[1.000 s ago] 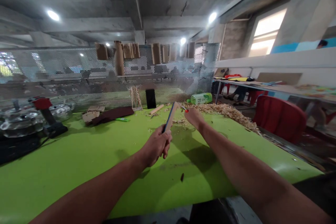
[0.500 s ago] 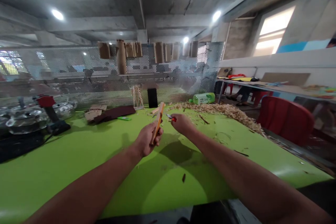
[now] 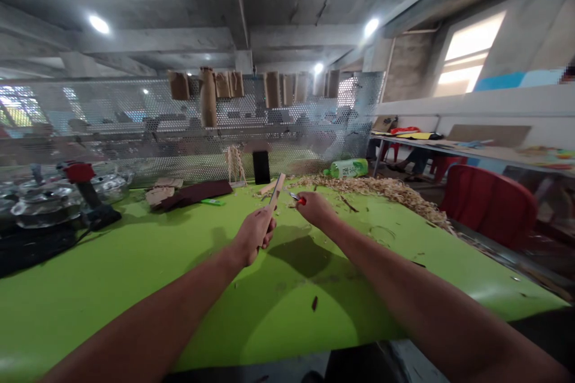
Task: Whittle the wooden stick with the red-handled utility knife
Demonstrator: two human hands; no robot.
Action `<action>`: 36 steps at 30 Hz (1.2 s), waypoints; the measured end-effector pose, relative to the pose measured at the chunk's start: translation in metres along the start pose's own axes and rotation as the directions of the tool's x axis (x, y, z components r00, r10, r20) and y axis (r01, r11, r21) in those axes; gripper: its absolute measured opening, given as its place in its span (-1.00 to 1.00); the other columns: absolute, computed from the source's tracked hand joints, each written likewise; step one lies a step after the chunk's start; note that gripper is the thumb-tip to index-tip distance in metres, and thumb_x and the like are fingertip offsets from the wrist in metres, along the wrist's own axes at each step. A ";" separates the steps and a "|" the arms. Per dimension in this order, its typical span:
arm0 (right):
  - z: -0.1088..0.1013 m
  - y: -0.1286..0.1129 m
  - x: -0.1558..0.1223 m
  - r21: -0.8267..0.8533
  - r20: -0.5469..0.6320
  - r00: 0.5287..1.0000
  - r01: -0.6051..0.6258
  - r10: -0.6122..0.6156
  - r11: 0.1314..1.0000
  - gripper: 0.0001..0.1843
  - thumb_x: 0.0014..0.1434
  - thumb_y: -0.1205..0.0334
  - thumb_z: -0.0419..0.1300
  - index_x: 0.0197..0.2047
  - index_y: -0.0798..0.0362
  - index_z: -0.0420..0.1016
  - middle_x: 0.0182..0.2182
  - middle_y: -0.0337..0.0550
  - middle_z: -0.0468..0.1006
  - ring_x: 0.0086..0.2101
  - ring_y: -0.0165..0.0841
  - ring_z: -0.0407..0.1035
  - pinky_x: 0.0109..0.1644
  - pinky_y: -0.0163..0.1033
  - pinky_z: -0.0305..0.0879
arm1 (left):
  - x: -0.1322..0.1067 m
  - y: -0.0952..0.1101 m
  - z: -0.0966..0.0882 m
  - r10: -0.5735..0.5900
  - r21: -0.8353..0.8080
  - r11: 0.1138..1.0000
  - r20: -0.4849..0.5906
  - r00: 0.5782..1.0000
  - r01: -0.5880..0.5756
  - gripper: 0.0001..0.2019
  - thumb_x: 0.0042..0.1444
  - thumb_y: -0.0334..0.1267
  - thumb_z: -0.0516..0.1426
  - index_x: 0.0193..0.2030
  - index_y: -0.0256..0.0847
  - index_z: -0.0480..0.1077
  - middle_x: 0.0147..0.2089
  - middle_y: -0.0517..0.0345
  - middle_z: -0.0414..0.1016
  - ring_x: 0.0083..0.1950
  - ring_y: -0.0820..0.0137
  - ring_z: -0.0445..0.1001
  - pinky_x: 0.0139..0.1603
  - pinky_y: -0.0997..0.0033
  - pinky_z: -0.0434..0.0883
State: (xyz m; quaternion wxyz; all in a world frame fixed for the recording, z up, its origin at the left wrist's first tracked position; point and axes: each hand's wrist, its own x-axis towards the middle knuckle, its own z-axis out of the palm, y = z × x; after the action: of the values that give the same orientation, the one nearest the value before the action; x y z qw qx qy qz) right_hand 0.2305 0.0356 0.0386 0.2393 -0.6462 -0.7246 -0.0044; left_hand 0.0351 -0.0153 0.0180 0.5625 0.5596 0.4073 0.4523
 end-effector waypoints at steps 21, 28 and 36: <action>0.004 -0.011 -0.010 -0.047 0.054 0.993 0.110 -0.107 0.993 -0.72 0.16 0.27 0.04 -0.21 0.01 0.58 -0.39 -0.13 0.59 -0.48 -0.39 0.28 -0.44 -0.30 -0.07 | -0.003 0.003 0.006 0.049 -0.067 0.997 0.019 0.999 -0.048 -0.61 0.10 -0.16 0.21 0.02 -0.19 0.22 -0.52 0.38 0.24 -0.58 0.53 0.27 -0.62 0.58 0.26; 0.007 -0.023 -0.018 -0.174 0.098 0.980 0.187 -0.172 0.967 -0.71 0.21 0.25 0.03 -0.17 -0.05 0.59 -0.34 -0.06 0.63 -0.38 -0.29 0.45 -0.35 -0.30 0.12 | -0.004 0.009 0.013 0.009 -0.116 0.993 0.009 1.000 -0.008 -0.78 0.11 -0.24 0.14 -0.13 -0.15 0.21 -0.54 0.41 0.15 -0.66 0.61 0.10 -0.72 0.65 0.05; 0.007 -0.016 -0.004 -0.215 0.072 0.995 0.080 -0.066 0.973 -0.64 0.27 0.24 -0.03 -0.10 0.05 0.60 -0.26 0.08 0.63 -0.26 -0.24 0.52 -0.21 -0.26 0.29 | -0.009 0.007 0.017 -0.056 -0.044 0.997 -0.003 0.998 0.056 -0.75 0.20 -0.24 0.08 0.01 -0.21 0.26 -0.60 0.43 0.12 -0.68 0.60 0.06 -0.70 0.64 0.05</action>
State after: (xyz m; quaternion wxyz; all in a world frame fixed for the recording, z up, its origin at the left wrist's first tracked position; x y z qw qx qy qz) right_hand 0.2135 0.0315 0.0361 0.1430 -0.6414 -0.7504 -0.0716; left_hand 0.0488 -0.0288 0.0257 0.5862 0.5347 0.4139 0.4464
